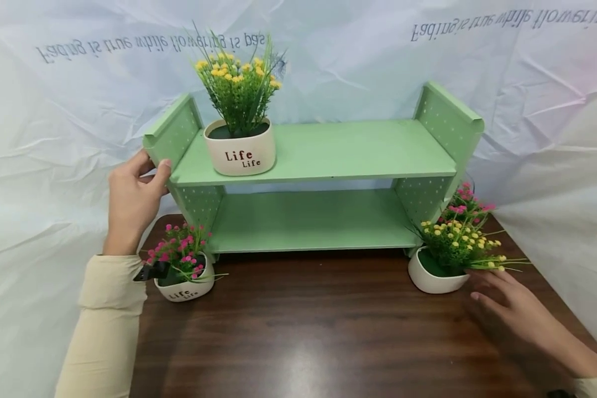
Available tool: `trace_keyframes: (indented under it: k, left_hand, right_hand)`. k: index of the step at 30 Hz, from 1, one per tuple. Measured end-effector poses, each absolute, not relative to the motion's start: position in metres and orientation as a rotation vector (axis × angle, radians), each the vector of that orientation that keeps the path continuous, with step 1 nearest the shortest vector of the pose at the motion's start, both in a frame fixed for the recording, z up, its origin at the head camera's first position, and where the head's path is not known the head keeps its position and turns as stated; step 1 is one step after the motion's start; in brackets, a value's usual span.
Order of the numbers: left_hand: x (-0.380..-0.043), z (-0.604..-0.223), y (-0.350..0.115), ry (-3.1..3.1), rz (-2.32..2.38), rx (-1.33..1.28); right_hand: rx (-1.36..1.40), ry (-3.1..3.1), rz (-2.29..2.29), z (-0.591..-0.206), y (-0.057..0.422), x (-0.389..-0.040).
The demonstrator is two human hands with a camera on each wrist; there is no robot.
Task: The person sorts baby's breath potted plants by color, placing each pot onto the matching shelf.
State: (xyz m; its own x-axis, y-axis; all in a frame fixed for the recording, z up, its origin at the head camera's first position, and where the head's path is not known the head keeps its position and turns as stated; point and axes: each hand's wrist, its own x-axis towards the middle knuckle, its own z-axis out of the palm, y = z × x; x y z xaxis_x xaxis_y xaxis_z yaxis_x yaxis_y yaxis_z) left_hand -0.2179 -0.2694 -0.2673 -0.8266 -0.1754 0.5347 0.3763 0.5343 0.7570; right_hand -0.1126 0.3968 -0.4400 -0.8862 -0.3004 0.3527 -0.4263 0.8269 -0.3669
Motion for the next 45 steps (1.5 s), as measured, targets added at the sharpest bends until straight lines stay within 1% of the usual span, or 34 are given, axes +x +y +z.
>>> trace_keyframes:
  k: [4, 8, 17, 24, 32, 37, 45]
  left_hand:
    - [-0.217, -0.269, -0.265, -2.209, -1.299, -0.158]
    - [-0.216, -0.271, -0.263, -2.216, -1.3, -0.145]
    - [-0.213, -0.269, -0.259, -2.236, -1.248, -0.099]
    - [-0.215, -0.269, -0.258, -2.237, -1.242, -0.095]
    - [-0.215, -0.269, -0.262, -2.242, -1.243, -0.092]
    - [-0.215, -0.269, -0.262, -2.23, -1.264, -0.106]
    - [-0.214, -0.267, -0.263, -2.246, -1.232, -0.101]
  right_hand:
    - [0.469, -2.701, 0.624, -0.444, 0.399, -0.115]
    - [0.445, -2.652, 0.608, -0.445, 0.398, -0.116]
    - [0.498, -2.566, 0.643, -0.448, 0.388, -0.108]
    - [0.609, -2.527, 0.665, -0.45, 0.376, -0.106]
    - [0.713, -2.499, 0.742, -0.45, 0.352, -0.099]
    - [0.791, -2.379, 0.796, -0.454, 0.338, -0.103]
    - [0.71, -2.361, 0.801, -0.452, 0.323, -0.108]
